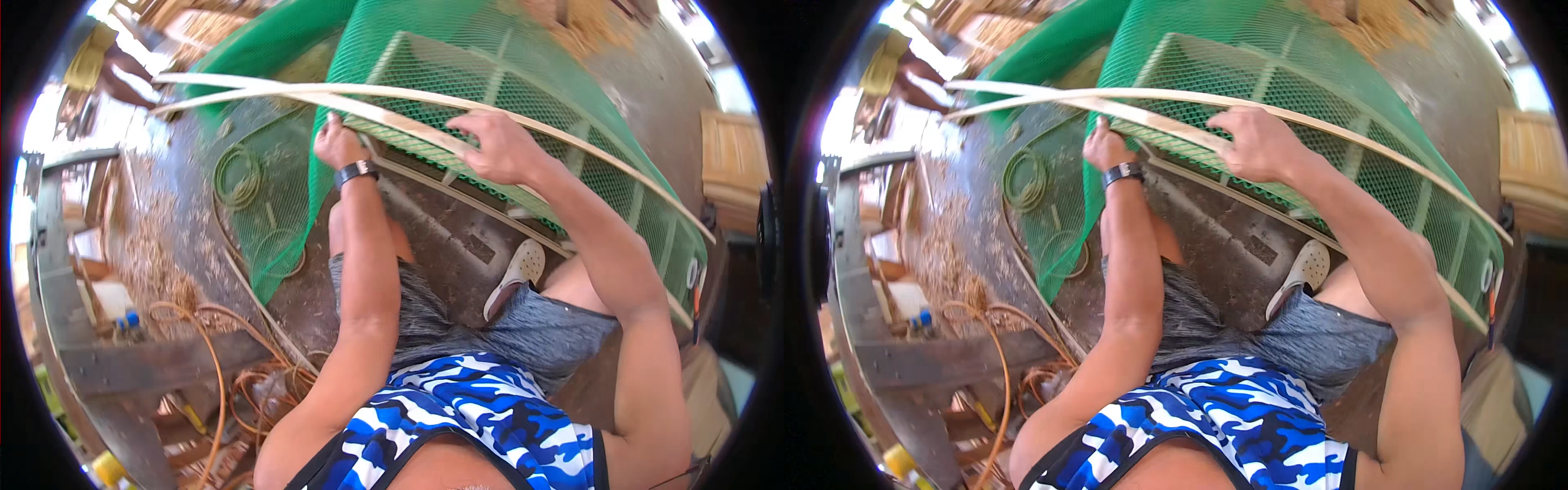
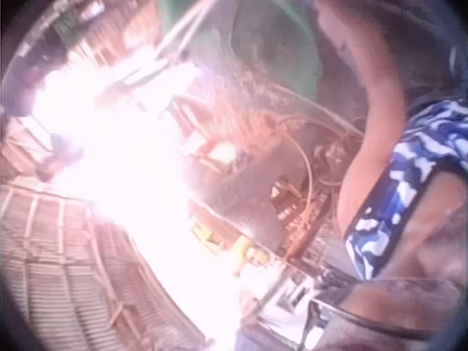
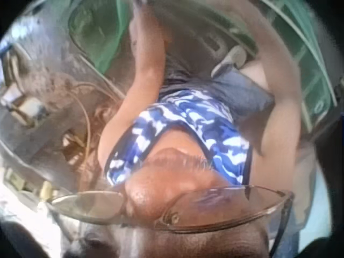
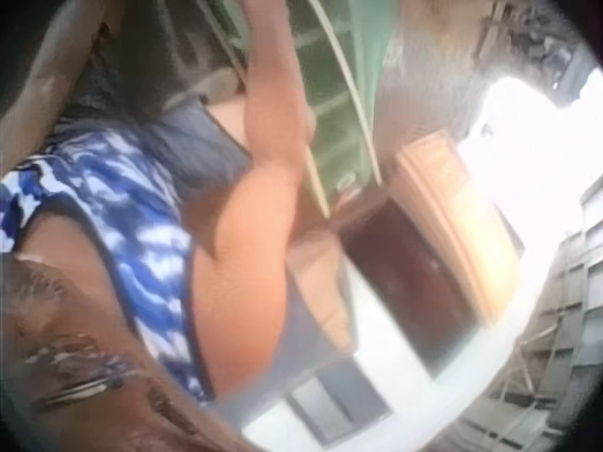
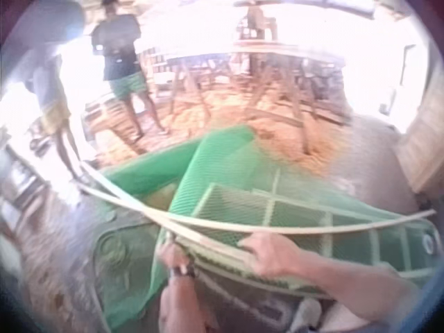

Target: Nailing wooden strips onto a large frame to secure a mesh screen.

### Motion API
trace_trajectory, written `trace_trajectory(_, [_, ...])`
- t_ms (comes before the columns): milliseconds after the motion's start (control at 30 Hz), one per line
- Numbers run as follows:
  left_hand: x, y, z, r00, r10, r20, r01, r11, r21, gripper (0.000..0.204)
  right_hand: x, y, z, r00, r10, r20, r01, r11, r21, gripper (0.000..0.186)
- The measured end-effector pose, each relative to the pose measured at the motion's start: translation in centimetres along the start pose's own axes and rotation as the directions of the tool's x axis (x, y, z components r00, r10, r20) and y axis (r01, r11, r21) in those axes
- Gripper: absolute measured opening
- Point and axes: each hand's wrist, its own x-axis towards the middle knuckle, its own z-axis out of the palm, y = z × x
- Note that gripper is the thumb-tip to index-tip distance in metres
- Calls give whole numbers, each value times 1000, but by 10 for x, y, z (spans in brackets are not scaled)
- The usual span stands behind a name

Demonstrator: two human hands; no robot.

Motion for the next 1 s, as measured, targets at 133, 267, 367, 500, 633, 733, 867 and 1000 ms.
trace_trajectory(133, [-15,53,0,987,-143,-68,140,989,-48,26,4,-14,8,993,115,33,-115,993,-7,36])
trace_trajectory(267, [-10,52,-3,990,-112,-80,105,990,-92,23,10,-19,13,987,155,30,-153,987,-51,31])
trace_trajectory(367, [-10,51,-2,992,-110,-61,102,987,-123,23,11,-17,15,984,175,31,-172,982,-76,30])
trace_trajectory(500, [-16,56,4,985,-156,-77,143,978,-151,23,7,-11,19,987,162,-14,-163,983,-83,26])
trace_trajectory(633, [-12,53,0,983,-177,-44,165,966,-201,21,12,-19,16,969,240,55,-234,968,-91,27])
trace_trajectory(733, [-11,51,-3,981,-189,-43,175,959,-224,20,12,-20,15,969,238,70,-227,965,-129,27])
trace_trajectory(867, [-14,52,0,975,-216,-40,200,946,-254,19,11,-21,14,974,216,63,-207,971,-121,27])
trace_trajectory(1000, [-10,48,-1,978,-203,-55,181,947,-266,18,11,-22,17,979,203,33,-199,974,-105,26])
